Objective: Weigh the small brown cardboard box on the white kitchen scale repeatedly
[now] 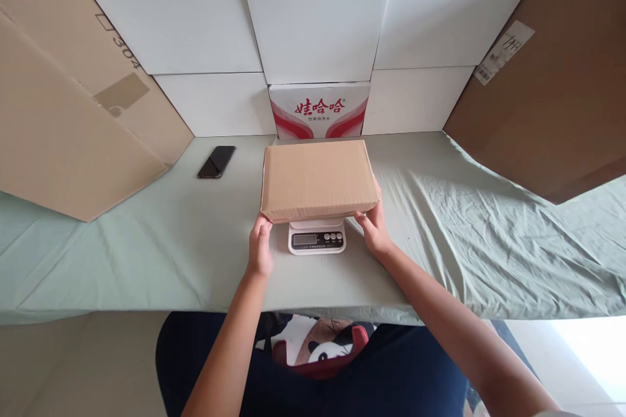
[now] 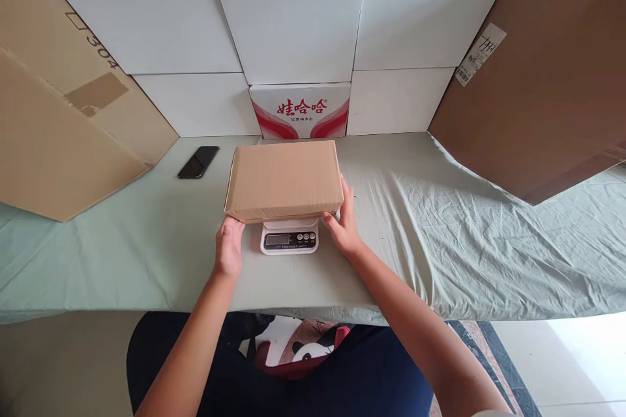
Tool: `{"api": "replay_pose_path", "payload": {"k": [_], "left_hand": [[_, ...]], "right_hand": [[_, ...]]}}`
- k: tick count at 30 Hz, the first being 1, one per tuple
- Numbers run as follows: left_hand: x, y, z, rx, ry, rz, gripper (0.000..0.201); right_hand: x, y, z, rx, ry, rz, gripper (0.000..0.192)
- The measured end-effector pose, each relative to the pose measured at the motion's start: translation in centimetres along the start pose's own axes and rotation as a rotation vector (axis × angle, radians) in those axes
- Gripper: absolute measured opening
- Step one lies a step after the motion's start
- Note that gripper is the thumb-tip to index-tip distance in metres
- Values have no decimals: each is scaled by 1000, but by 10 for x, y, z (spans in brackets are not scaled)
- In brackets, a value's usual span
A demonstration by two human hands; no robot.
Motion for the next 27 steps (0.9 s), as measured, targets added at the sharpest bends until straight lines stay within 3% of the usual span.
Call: {"api": "replay_pose_path", "payload": {"k": [6,27], "left_hand": [[1,3,-1,79,-19,48,73],[3,-6,0,44,-35,16,71]], "right_hand": [[-2,-7,3,-27,29,-36,76],[-3,-10,-5,-82,2,-1,68]]}}
Point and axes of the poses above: each hand's wrist, its own y-axis away from the middle knuckle, its own x-axis out of the back of the hand, z = x × y, the point moved 1 cm from there along -y, towards the middle knuckle, and after that the axes turned 6 degrees about x, right-handed, at the moved point
